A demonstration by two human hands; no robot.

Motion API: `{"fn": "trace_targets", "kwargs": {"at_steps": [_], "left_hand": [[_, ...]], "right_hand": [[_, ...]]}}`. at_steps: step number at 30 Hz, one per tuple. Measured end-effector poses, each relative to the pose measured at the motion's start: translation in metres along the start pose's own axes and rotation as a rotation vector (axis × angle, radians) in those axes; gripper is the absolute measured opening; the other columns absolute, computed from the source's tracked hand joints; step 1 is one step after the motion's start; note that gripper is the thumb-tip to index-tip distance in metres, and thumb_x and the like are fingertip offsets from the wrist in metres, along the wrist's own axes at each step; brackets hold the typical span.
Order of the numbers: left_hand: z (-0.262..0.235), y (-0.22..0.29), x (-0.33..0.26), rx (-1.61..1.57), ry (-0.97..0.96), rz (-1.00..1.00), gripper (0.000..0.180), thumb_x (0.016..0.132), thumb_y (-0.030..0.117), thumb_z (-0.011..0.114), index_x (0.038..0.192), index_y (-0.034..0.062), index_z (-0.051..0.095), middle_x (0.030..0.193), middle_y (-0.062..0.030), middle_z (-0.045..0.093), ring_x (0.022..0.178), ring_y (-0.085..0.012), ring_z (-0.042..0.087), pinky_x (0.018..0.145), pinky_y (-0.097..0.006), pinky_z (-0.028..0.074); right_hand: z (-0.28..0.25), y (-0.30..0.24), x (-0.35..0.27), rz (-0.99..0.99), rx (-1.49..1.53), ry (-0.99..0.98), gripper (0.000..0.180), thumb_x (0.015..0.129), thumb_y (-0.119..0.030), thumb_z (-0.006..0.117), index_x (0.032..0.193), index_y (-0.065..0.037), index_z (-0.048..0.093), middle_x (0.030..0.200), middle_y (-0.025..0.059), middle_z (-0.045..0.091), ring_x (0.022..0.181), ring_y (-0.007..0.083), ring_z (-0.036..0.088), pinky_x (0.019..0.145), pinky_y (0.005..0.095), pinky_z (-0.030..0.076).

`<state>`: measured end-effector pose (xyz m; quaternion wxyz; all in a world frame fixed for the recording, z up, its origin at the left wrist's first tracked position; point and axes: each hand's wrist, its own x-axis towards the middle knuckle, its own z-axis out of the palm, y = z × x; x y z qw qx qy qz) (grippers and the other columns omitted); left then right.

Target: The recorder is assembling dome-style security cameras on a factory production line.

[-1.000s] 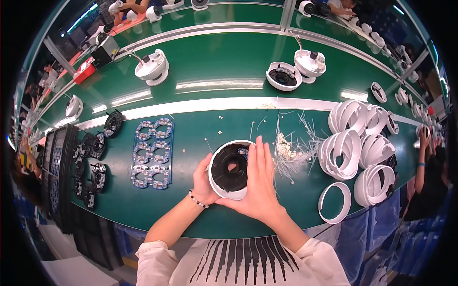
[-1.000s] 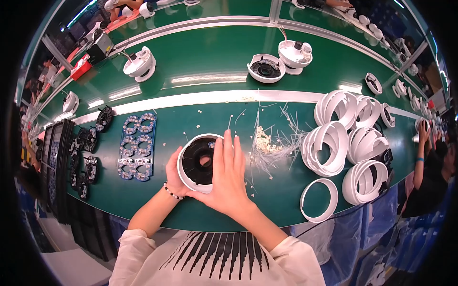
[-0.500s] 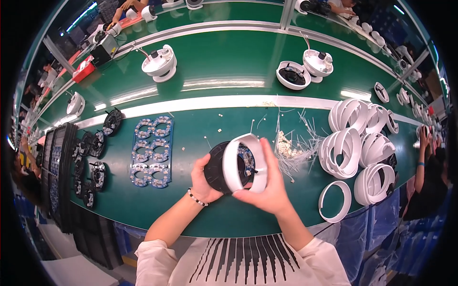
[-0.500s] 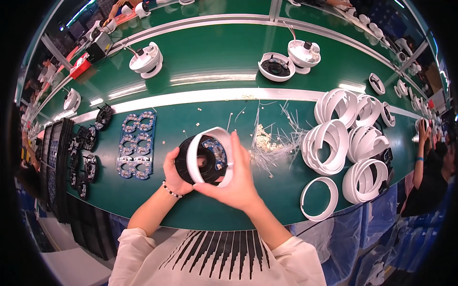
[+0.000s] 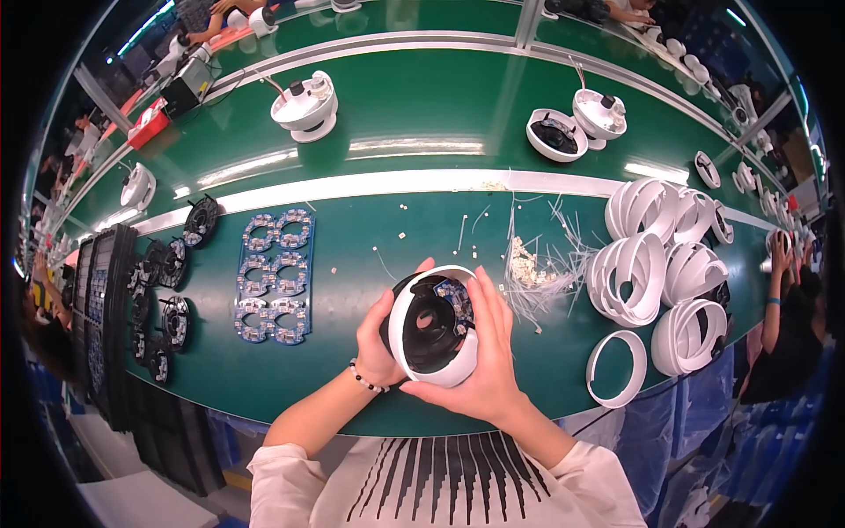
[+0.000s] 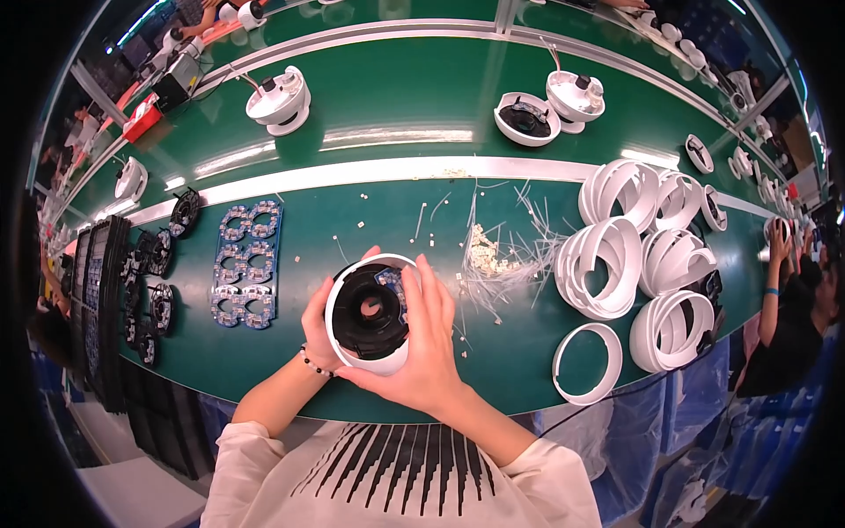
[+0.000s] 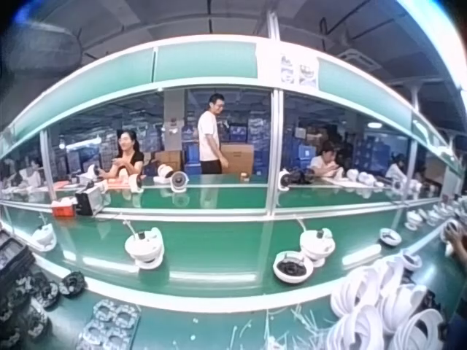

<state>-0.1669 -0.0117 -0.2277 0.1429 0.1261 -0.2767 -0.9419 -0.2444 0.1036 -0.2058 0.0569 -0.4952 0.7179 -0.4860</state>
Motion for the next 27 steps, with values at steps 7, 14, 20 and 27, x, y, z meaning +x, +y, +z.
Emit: {"fn": "trace_targets", "kwargs": {"at_steps": [7, 14, 20, 27], "left_hand": [[-0.003, 0.0, -0.003, -0.063, -0.135, 0.017, 0.091, 0.075, 0.074, 0.023, 0.136, 0.0066, 0.017, 0.132, -0.0117, 0.036, 0.119, -0.0252, 0.039, 0.1, -0.039, 0.031], [-0.024, 0.004, -0.008, 0.033, -0.212, -0.106, 0.09, 0.072, 0.066, 0.044, 0.136, 0.0081, 0.017, 0.135, -0.012, 0.028, 0.121, -0.0235, 0.035, 0.1, -0.038, 0.032], [0.003, 0.006, -0.002, -0.059, -0.16, 0.014, 0.093, 0.063, 0.026, 0.065, 0.137, 0.0087, 0.011, 0.134, -0.0128, 0.029, 0.122, -0.025, 0.035, 0.102, -0.037, 0.03], [0.004, -0.001, 0.003, -0.007, -0.18, 0.123, 0.083, 0.067, 0.031, 0.057, 0.136, 0.0081, 0.017, 0.131, -0.016, 0.034, 0.118, -0.0265, 0.04, 0.1, -0.039, 0.034]], "right_hand": [[0.005, 0.002, 0.007, -0.01, -0.12, -0.034, 0.122, 0.041, -0.045, 0.083, 0.13, 0.007, 0.018, 0.13, 0.0252, 0.024, 0.116, 0.0415, 0.029, 0.093, 0.0487, 0.027], [0.002, 0.001, 0.015, -0.043, -0.197, -0.153, 0.123, 0.04, -0.047, 0.082, 0.13, 0.007, 0.018, 0.127, 0.0236, 0.026, 0.113, 0.0406, 0.03, 0.092, 0.0472, 0.028], [0.016, 0.001, 0.012, 0.01, -0.07, 0.086, 0.115, 0.045, -0.05, 0.076, 0.127, 0.006, 0.02, 0.123, 0.0225, 0.029, 0.108, 0.0397, 0.035, 0.089, 0.0477, 0.03], [0.02, 0.009, -0.001, -0.116, -0.078, 0.223, 0.106, 0.054, -0.051, 0.074, 0.129, 0.002, 0.021, 0.133, 0.0274, 0.02, 0.122, 0.0461, 0.021, 0.097, 0.0544, 0.018]]}}
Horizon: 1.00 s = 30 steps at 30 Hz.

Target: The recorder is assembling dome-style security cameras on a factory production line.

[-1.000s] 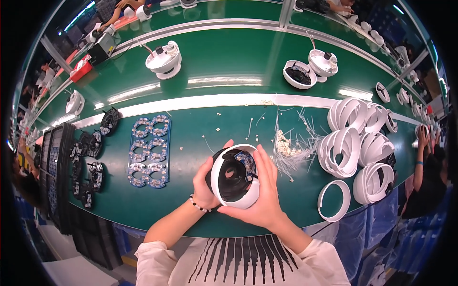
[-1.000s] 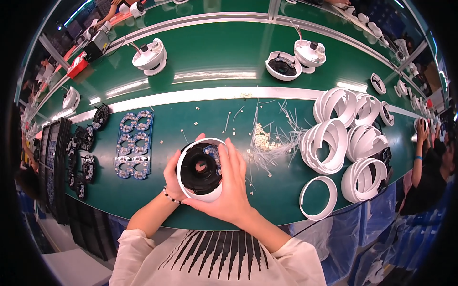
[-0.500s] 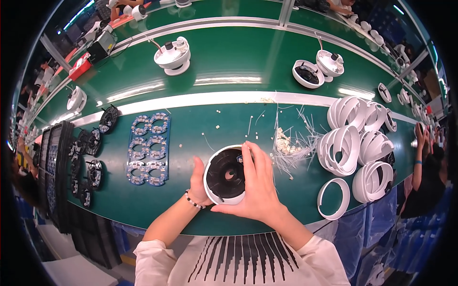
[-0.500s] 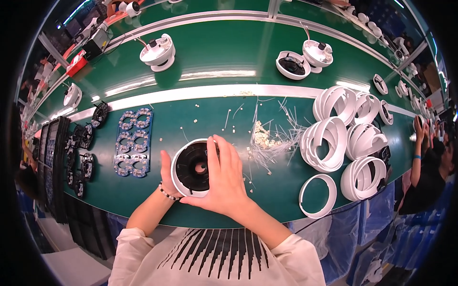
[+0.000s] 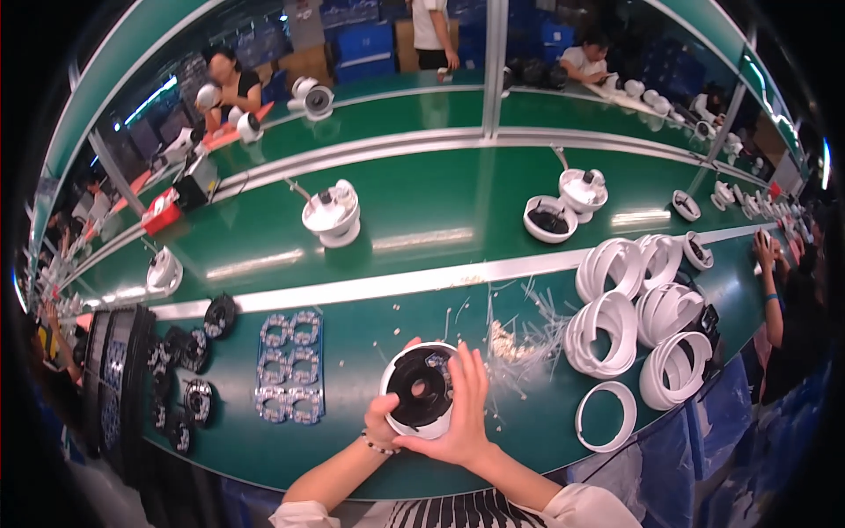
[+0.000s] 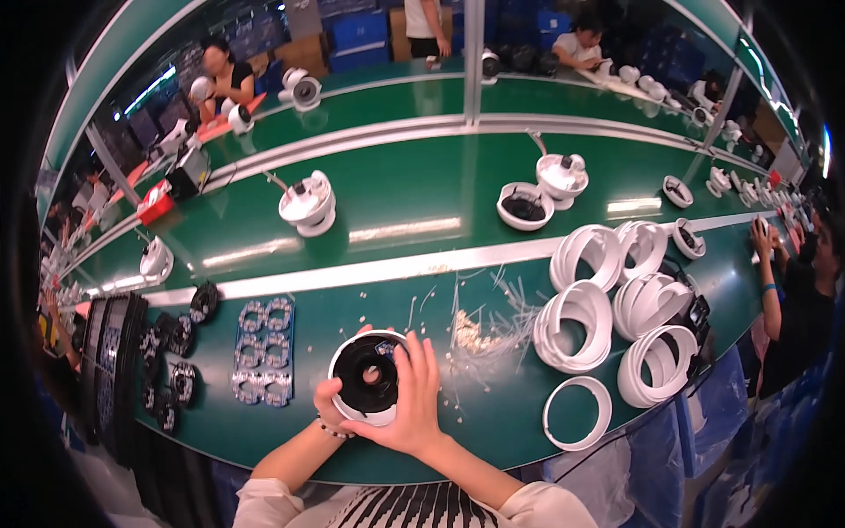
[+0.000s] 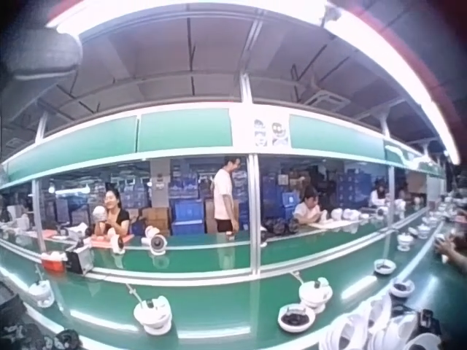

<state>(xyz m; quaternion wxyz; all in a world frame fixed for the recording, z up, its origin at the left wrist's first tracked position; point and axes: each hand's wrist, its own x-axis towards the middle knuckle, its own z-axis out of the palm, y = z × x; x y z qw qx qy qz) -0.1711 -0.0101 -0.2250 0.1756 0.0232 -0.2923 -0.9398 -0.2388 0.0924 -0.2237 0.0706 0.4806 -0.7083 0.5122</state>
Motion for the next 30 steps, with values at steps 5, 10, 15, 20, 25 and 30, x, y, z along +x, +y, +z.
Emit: {"fn": "trace_targets", "kwargs": {"at_steps": [5, 10, 15, 20, 25, 30], "left_hand": [[-0.009, 0.029, 0.051, 0.108, 0.331, -0.345, 0.053, 0.082, 0.04, 0.036, 0.115, 0.0004, 0.047, 0.112, -0.0169, 0.054, 0.101, -0.0282, 0.054, 0.091, -0.041, 0.042], [-0.04, 0.041, 0.126, 0.217, 0.392, -0.242, 0.049, 0.087, 0.039, 0.032, 0.113, -0.0008, 0.046, 0.107, -0.0154, 0.055, 0.095, -0.0263, 0.056, 0.088, -0.043, 0.043], [-0.085, 0.03, 0.22, 0.217, 0.401, -0.097, 0.049, 0.087, 0.034, 0.033, 0.121, -0.0006, 0.036, 0.121, -0.0181, 0.045, 0.11, -0.0317, 0.047, 0.09, -0.05, 0.039], [-0.112, 0.026, 0.271, 0.36, 0.545, -0.01, 0.047, 0.09, 0.038, 0.042, 0.122, 0.0043, 0.034, 0.121, -0.015, 0.044, 0.109, -0.0294, 0.047, 0.089, -0.051, 0.04], [-0.091, 0.043, 0.232, 0.92, 0.696, 0.144, 0.047, 0.086, 0.028, 0.05, 0.124, 0.0025, 0.038, 0.116, -0.0142, 0.051, 0.102, -0.0261, 0.053, 0.085, -0.037, 0.043], [-0.059, 0.082, 0.127, 1.532, 0.314, 0.608, 0.031, 0.081, 0.017, 0.054, 0.107, 0.0007, 0.052, 0.105, -0.0166, 0.057, 0.098, -0.0302, 0.054, 0.085, -0.034, 0.042]], "right_hand": [[-0.018, 0.01, -0.018, -0.041, -0.056, -0.052, 0.1, 0.057, -0.042, 0.077, 0.131, -0.002, 0.022, 0.135, 0.0282, 0.016, 0.124, 0.046, 0.017, 0.099, 0.0534, 0.017], [-0.078, -0.001, -0.05, -0.013, -0.152, 0.122, 0.077, 0.056, -0.023, 0.078, 0.121, -0.004, 0.04, 0.126, 0.0253, 0.034, 0.111, 0.0383, 0.039, 0.088, 0.0437, 0.036], [-0.154, 0.007, -0.074, 0.121, -0.436, 0.181, 0.035, 0.055, -0.009, 0.073, 0.087, -0.002, 0.06, 0.095, 0.0105, 0.059, 0.088, 0.0279, 0.055, 0.075, 0.0358, 0.044], [-0.197, 0.028, -0.127, 0.344, -0.823, -0.154, 0.042, 0.059, -0.017, 0.072, 0.094, 0.001, 0.058, 0.101, 0.0127, 0.057, 0.098, 0.0297, 0.05, 0.09, 0.0441, 0.036], [-0.199, 0.041, -0.131, 0.413, -0.765, -0.202, 0.016, 0.068, -0.014, 0.064, 0.08, -0.003, 0.063, 0.09, 0.0101, 0.061, 0.099, 0.0277, 0.05, 0.098, 0.0494, 0.025], [-0.189, 0.019, -0.102, 0.272, -0.69, -0.108, 0.009, 0.068, -0.01, 0.066, 0.069, -0.005, 0.058, 0.069, 0.009, 0.058, 0.07, 0.0266, 0.056, 0.074, 0.0396, 0.041]]}}
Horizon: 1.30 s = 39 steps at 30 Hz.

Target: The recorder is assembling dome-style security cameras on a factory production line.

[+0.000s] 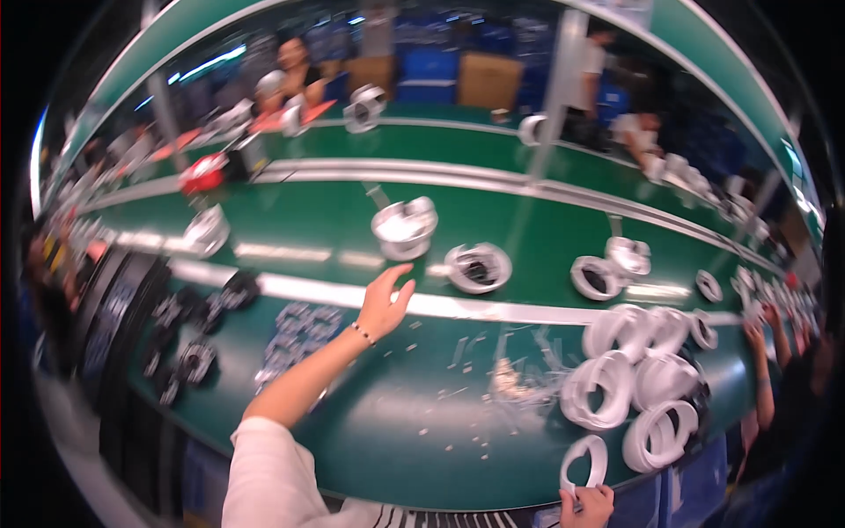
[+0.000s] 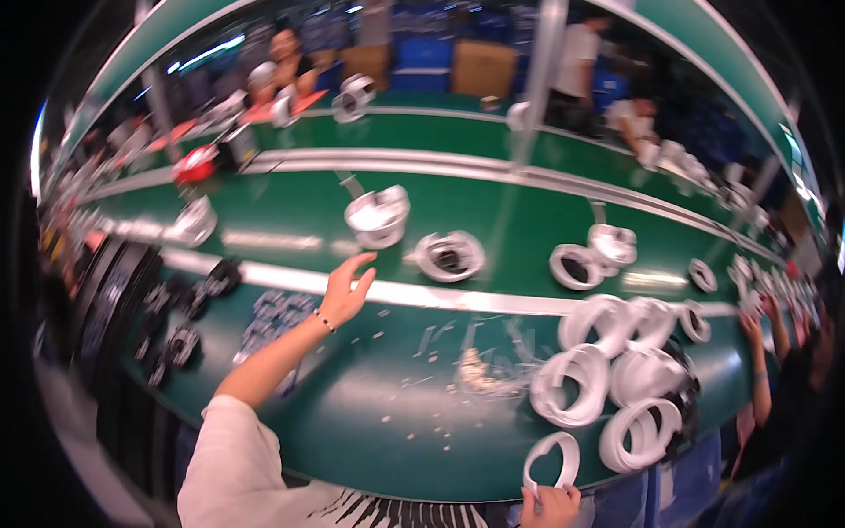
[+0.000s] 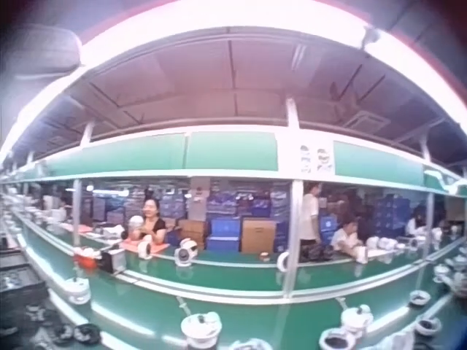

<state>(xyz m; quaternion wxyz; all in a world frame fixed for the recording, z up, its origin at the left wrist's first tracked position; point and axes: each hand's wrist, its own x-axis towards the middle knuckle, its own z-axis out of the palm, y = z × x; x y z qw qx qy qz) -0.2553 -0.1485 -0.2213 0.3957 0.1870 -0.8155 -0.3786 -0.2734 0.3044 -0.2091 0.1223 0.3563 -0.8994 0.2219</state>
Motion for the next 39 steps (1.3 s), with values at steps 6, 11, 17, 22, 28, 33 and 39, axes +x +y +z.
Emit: {"fn": "trace_targets", "kwargs": {"at_steps": [6, 11, 17, 22, 28, 33, 39], "left_hand": [[-0.171, -0.065, -0.04, 0.772, 0.292, 0.132, 0.025, 0.069, 0.003, 0.056, 0.094, 0.0028, 0.056, 0.098, -0.015, 0.058, 0.1, -0.034, 0.052, 0.086, -0.04, 0.042], [-0.252, -0.113, -0.07, 1.298, -0.034, -0.343, 0.041, 0.067, 0.003, 0.054, 0.108, 0.0089, 0.051, 0.124, -0.0077, 0.044, 0.127, -0.0282, 0.025, 0.094, -0.064, 0.022], [-0.257, -0.137, -0.072, 1.426, -0.073, -0.301, 0.025, 0.071, 0.016, 0.06, 0.093, 0.0077, 0.056, 0.091, -0.0092, 0.062, 0.106, -0.0236, 0.051, 0.096, -0.057, 0.025], [-0.241, -0.104, -0.058, 1.204, 0.007, -0.21, 0.047, 0.067, 0.051, 0.059, 0.082, 0.0064, 0.062, 0.073, -0.0116, 0.062, 0.076, -0.0259, 0.059, 0.076, -0.04, 0.035], [-0.27, -0.13, -0.046, 1.212, -0.281, -0.872, 0.059, 0.068, 0.042, 0.064, 0.116, 0.0098, 0.049, 0.11, -0.0133, 0.056, 0.106, -0.0288, 0.05, 0.091, -0.049, 0.032], [-0.264, -0.125, -0.05, 1.204, -0.041, -0.693, 0.051, 0.06, 0.039, 0.072, 0.099, 0.0108, 0.059, 0.095, -0.0125, 0.062, 0.094, -0.0278, 0.057, 0.085, -0.045, 0.038], [-0.237, -0.075, -0.044, 0.79, 0.438, -0.164, 0.026, 0.066, 0.012, 0.068, 0.085, 0.0021, 0.055, 0.079, -0.0179, 0.059, 0.076, -0.0354, 0.057, 0.067, -0.04, 0.045]], "right_hand": [[0.007, -0.086, 0.032, -0.258, 0.406, -0.044, 0.024, 0.059, -0.004, 0.071, 0.056, -0.007, 0.048, 0.052, 0.005, 0.048, 0.044, 0.0214, 0.049, 0.043, 0.0314, 0.038], [0.05, -0.135, 0.045, -0.468, 0.537, -0.304, 0.024, 0.068, -0.014, 0.067, 0.057, -0.005, 0.047, 0.053, 0.0099, 0.048, 0.045, 0.0269, 0.05, 0.043, 0.036, 0.039], [0.081, -0.166, 0.037, -0.411, 0.479, -0.541, 0.024, 0.069, -0.022, 0.067, 0.064, -0.004, 0.052, 0.062, 0.0135, 0.053, 0.056, 0.0316, 0.055, 0.053, 0.0406, 0.044], [0.068, -0.157, 0.053, -0.424, 0.385, -0.441, 0.084, 0.052, -0.034, 0.078, 0.12, -0.002, 0.041, 0.118, 0.0191, 0.042, 0.113, 0.0385, 0.035, 0.096, 0.0512, 0.023], [0.057, -0.149, 0.064, -0.336, 0.219, -0.779, 0.113, 0.046, -0.036, 0.081, 0.133, 0.0, 0.019, 0.138, 0.0221, 0.018, 0.127, 0.0428, 0.012, 0.1, 0.0599, 0.008], [0.054, -0.15, 0.052, -0.336, 0.266, -0.787, 0.116, 0.045, -0.03, 0.082, 0.133, 0.002, 0.013, 0.135, 0.0239, 0.019, 0.126, 0.043, 0.015, 0.101, 0.0562, 0.012], [0.06, -0.142, 0.052, -0.371, 0.388, -0.525, 0.092, 0.051, -0.027, 0.08, 0.122, 0.007, 0.033, 0.12, 0.0246, 0.039, 0.111, 0.0403, 0.037, 0.094, 0.0448, 0.032]]}}
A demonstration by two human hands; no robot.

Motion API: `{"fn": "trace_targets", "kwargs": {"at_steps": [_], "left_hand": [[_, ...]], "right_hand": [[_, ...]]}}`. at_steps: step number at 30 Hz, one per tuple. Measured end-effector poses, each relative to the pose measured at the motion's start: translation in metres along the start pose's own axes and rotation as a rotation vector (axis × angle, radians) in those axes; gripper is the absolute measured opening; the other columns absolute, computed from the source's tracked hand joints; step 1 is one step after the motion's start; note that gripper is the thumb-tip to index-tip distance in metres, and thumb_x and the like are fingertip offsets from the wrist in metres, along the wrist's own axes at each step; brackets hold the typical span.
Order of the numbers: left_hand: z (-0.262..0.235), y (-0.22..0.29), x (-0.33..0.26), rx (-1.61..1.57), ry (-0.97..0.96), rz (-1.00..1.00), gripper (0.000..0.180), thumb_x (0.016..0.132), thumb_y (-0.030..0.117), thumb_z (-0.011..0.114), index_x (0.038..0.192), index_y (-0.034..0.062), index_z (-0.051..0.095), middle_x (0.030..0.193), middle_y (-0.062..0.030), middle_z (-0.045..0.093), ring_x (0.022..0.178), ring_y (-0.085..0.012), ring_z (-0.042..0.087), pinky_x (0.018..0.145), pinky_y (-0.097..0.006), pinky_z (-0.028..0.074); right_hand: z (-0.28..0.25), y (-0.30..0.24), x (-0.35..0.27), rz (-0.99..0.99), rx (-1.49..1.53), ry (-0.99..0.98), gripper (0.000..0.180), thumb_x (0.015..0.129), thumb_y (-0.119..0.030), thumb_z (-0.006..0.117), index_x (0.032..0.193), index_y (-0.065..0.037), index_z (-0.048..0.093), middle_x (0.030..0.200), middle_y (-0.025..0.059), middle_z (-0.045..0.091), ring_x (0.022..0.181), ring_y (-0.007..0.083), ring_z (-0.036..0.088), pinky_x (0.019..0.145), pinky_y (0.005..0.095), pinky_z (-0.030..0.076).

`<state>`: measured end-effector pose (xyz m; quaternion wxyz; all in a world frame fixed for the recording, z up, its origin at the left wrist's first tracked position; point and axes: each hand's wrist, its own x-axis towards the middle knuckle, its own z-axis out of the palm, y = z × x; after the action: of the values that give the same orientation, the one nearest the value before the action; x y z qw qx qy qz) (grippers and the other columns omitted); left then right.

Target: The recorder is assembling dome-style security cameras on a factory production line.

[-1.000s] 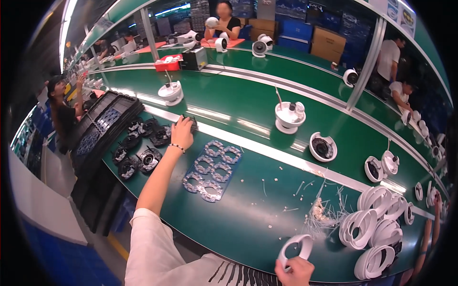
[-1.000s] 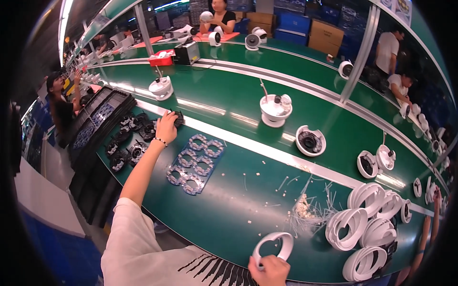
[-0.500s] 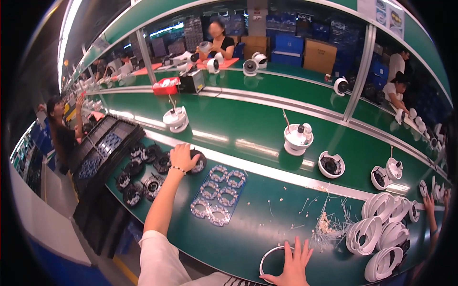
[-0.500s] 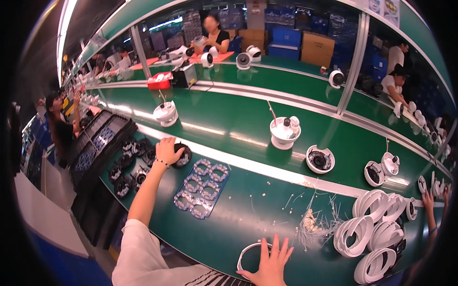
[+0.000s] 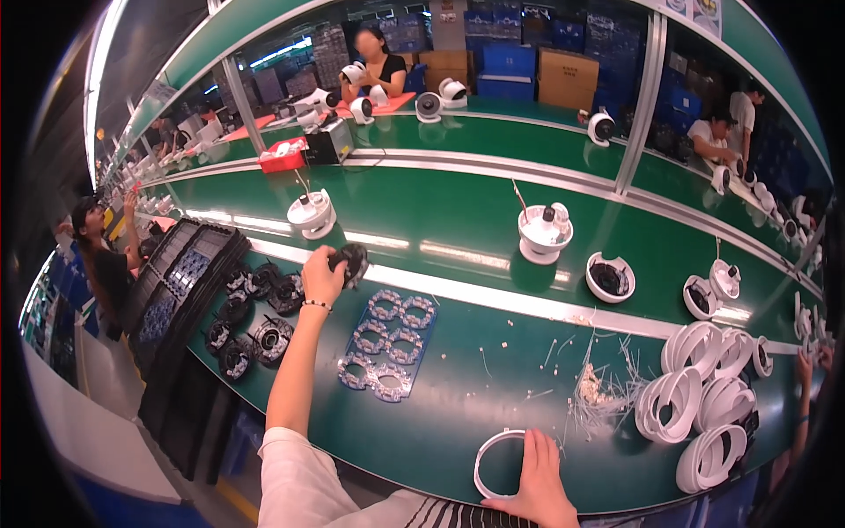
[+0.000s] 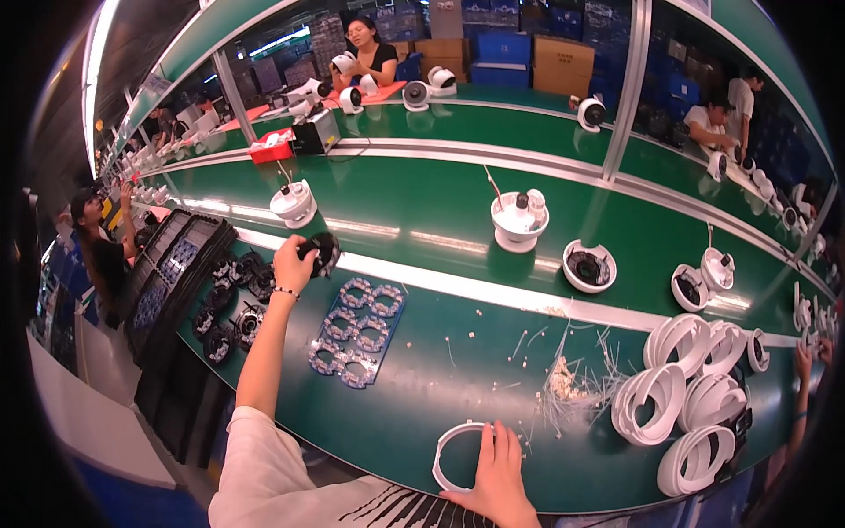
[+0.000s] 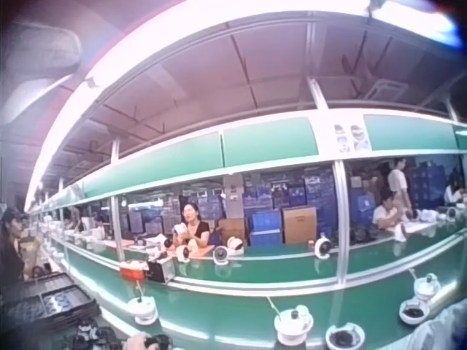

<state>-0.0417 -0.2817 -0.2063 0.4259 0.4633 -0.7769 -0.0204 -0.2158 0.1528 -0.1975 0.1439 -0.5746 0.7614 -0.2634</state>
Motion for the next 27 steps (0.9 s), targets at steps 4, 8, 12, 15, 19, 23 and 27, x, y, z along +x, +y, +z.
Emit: {"fn": "trace_targets", "kwargs": {"at_steps": [4, 8, 12, 15, 19, 23, 27], "left_hand": [[0.005, 0.067, -0.027, -0.495, 0.009, -0.12, 0.022, 0.074, 0.012, 0.064, 0.089, -0.0011, 0.053, 0.078, -0.0109, 0.062, 0.071, -0.0192, 0.062, 0.063, -0.029, 0.047], [-0.002, 0.156, -0.094, -1.133, -0.391, -0.292, 0.02, 0.082, 0.005, 0.056, 0.101, -0.0016, 0.049, 0.093, -0.0075, 0.06, 0.081, -0.0111, 0.058, 0.073, -0.024, 0.047], [0.003, 0.211, -0.148, -1.332, -0.66, -0.447, 0.021, 0.086, 0.004, 0.049, 0.106, -0.0022, 0.045, 0.097, -0.0095, 0.06, 0.082, -0.014, 0.061, 0.073, -0.025, 0.048], [0.009, 0.221, -0.176, -1.447, -0.799, -0.511, 0.031, 0.089, 0.013, 0.045, 0.117, 0.0008, 0.04, 0.111, -0.0079, 0.052, 0.103, -0.0142, 0.05, 0.086, -0.028, 0.041], [0.002, 0.221, -0.187, -1.921, -1.255, -0.755, 0.054, 0.091, 0.042, 0.03, 0.132, 0.0074, 0.027, 0.132, -0.009, 0.036, 0.121, -0.0236, 0.036, 0.1, -0.041, 0.03], [0.009, 0.216, -0.179, -2.027, -1.336, -1.094, 0.069, 0.085, 0.057, 0.026, 0.131, 0.0056, 0.03, 0.13, -0.015, 0.038, 0.119, -0.0305, 0.038, 0.101, -0.046, 0.029], [0.017, 0.208, -0.179, -1.983, -1.279, -1.178, 0.062, 0.086, 0.051, 0.029, 0.126, 0.0049, 0.038, 0.124, -0.0161, 0.045, 0.113, -0.0302, 0.044, 0.098, -0.046, 0.033]], "right_hand": [[-0.004, 0.019, 0.014, -0.016, 0.226, 0.145, 0.118, 0.041, -0.033, 0.085, 0.131, 0.004, 0.016, 0.122, 0.0224, 0.033, 0.113, 0.037, 0.034, 0.097, 0.0436, 0.025], [-0.002, 0.027, 0.042, -0.05, 1.053, 0.417, 0.114, 0.051, -0.018, 0.083, 0.135, 0.001, 0.008, 0.135, 0.0164, 0.022, 0.118, 0.0243, 0.037, 0.089, 0.0354, 0.042], [0.003, 0.034, 0.066, -0.02, 0.715, 0.463, 0.114, 0.052, -0.027, 0.083, 0.134, 0.003, 0.009, 0.128, 0.02, 0.029, 0.115, 0.0295, 0.039, 0.094, 0.0403, 0.034], [0.005, 0.031, 0.065, 0.079, 0.549, 0.478, 0.114, 0.052, -0.03, 0.082, 0.135, 0.002, 0.01, 0.134, 0.0213, 0.022, 0.124, 0.0303, 0.027, 0.098, 0.0399, 0.029], [0.009, 0.032, 0.057, 0.094, 0.403, 0.498, 0.114, 0.053, -0.037, 0.081, 0.134, 0.004, 0.012, 0.128, 0.022, 0.028, 0.117, 0.033, 0.034, 0.097, 0.0409, 0.028], [-0.004, 0.025, 0.054, 0.095, 0.184, 0.293, 0.122, 0.048, -0.046, 0.08, 0.131, 0.009, 0.009, 0.132, 0.0289, 0.023, 0.114, 0.04, 0.032, 0.094, 0.045, 0.031], [-0.021, 0.024, 0.058, 0.169, 0.198, 0.206, 0.129, 0.043, -0.052, 0.08, 0.133, 0.007, 0.009, 0.121, 0.0242, 0.041, 0.11, 0.0382, 0.041, 0.09, 0.0424, 0.035]]}}
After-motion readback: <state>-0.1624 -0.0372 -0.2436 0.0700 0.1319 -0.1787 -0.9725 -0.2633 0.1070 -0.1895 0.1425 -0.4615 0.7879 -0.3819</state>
